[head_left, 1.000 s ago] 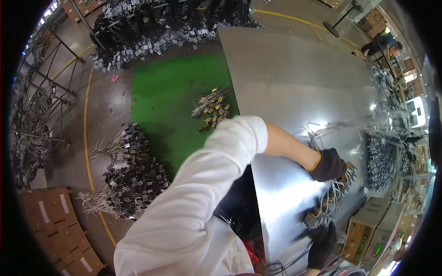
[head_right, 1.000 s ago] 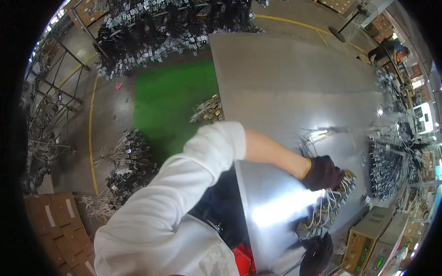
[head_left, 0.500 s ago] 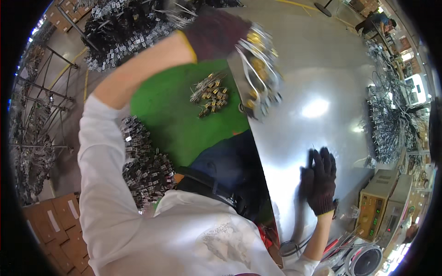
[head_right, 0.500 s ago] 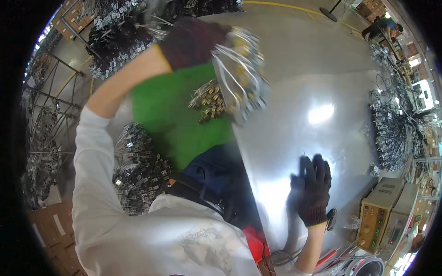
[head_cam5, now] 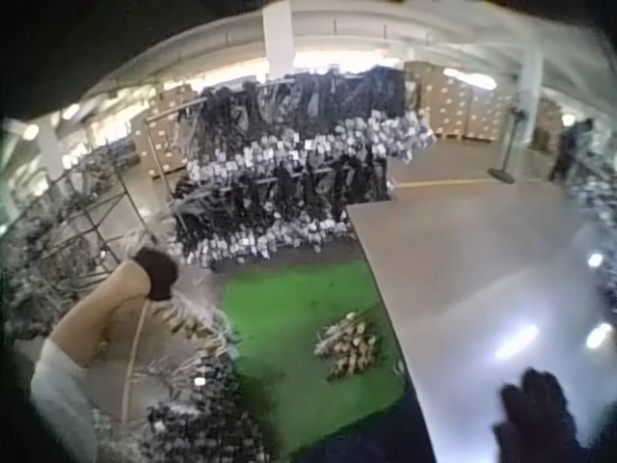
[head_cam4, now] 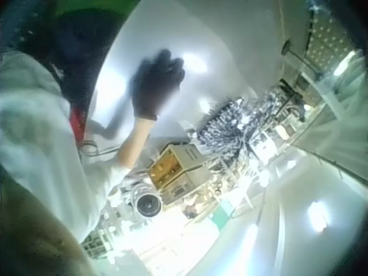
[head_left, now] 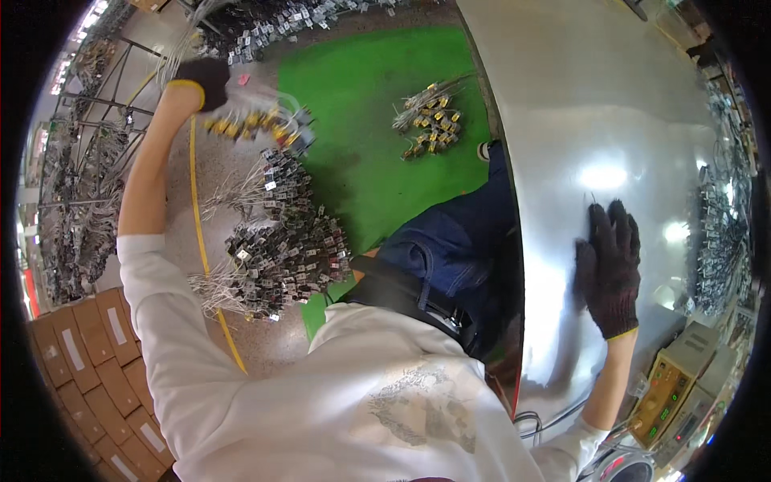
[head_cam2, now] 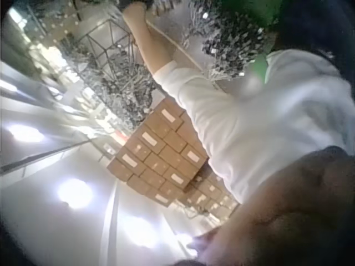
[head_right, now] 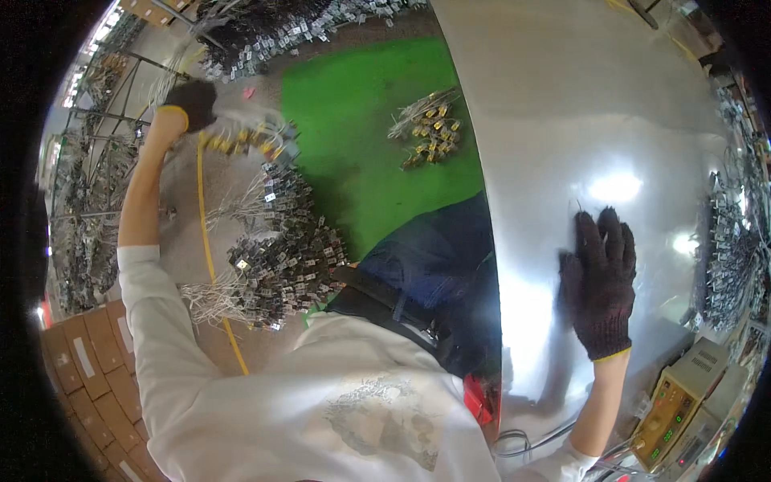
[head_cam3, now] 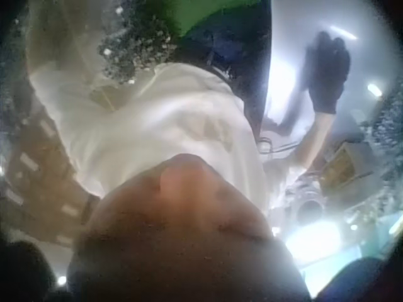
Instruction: Sorting and bundling sets of wiring harnesses with terminal components on a metal workbench.
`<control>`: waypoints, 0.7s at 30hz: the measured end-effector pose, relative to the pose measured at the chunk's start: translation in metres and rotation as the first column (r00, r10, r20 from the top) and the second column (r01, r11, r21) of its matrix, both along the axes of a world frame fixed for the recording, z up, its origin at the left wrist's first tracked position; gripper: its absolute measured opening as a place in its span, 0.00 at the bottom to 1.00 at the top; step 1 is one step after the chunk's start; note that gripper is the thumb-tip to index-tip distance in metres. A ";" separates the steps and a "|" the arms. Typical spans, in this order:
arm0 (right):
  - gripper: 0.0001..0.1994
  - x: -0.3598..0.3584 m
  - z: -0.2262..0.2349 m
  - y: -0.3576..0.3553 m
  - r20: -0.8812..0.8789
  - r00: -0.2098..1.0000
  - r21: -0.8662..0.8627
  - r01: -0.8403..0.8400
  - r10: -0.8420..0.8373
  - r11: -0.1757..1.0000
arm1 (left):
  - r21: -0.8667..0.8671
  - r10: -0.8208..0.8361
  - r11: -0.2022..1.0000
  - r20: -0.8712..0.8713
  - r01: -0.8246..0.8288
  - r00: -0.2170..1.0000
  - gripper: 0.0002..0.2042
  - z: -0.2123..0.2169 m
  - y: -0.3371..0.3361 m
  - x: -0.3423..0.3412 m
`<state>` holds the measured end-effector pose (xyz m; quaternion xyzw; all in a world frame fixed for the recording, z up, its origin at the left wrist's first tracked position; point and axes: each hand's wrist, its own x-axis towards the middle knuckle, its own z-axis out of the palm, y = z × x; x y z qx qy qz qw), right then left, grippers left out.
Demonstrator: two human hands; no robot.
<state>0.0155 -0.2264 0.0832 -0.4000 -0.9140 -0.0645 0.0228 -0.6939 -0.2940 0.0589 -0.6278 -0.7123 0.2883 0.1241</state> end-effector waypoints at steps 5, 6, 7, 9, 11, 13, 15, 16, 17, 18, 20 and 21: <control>0.25 -0.019 -0.001 0.021 0.075 0.993 0.001 -0.090 0.090 0.996 | -0.686 0.559 0.622 0.051 -0.377 0.828 0.08 -0.064 -0.046 -0.056; 0.25 -0.021 -0.005 0.023 0.071 0.995 -0.024 -0.069 0.071 0.997 | -0.658 0.694 0.575 0.076 -0.487 0.716 0.09 -0.073 -0.057 -0.064; 0.25 -0.025 -0.003 0.027 0.078 0.994 -0.038 -0.068 0.071 0.997 | -0.630 0.807 0.508 0.108 -0.588 0.581 0.10 -0.080 -0.070 -0.070; 0.26 -0.031 -0.002 0.039 0.088 0.993 -0.071 -0.076 0.082 0.995 | -0.646 0.747 0.581 0.180 -0.495 0.640 0.14 -0.095 -0.088 -0.076; 0.27 -0.041 -0.002 0.045 0.123 0.991 -0.072 -0.052 0.061 0.996 | -0.627 0.853 0.488 0.195 -0.607 0.484 0.18 -0.105 -0.096 -0.066; 0.27 -0.050 -0.005 0.053 0.133 0.991 -0.078 -0.002 0.013 0.997 | -0.638 0.886 0.443 0.203 -0.630 0.418 0.19 -0.121 -0.103 -0.071; 0.27 -0.062 -0.008 0.060 0.135 0.991 -0.086 0.006 0.006 0.996 | -0.560 0.885 0.453 0.375 -0.694 0.275 0.21 -0.152 -0.142 -0.092; 0.27 -0.068 -0.007 0.062 0.134 0.991 -0.080 0.017 -0.007 0.997 | -0.575 0.889 0.447 0.374 -0.685 0.266 0.21 -0.173 -0.153 -0.103; 0.27 -0.073 -0.006 0.063 0.151 0.989 -0.087 0.014 0.000 0.996 | -0.584 0.905 0.407 0.363 -0.702 0.222 0.22 -0.194 -0.161 -0.110; 0.27 -0.080 -0.002 0.064 0.161 0.987 -0.077 -0.009 0.021 0.997 | -0.595 0.916 0.372 0.358 -0.713 0.181 0.22 -0.221 -0.167 -0.117; 0.26 -0.074 -0.010 0.065 0.140 0.990 -0.098 -0.005 0.018 0.995 | -0.579 0.912 0.409 0.264 -0.705 0.313 0.20 -0.272 -0.198 -0.139; 0.26 -0.073 -0.017 0.067 0.146 0.989 -0.078 0.001 0.010 0.997 | -0.415 0.825 0.556 0.168 -0.720 0.539 0.17 -0.300 -0.243 -0.158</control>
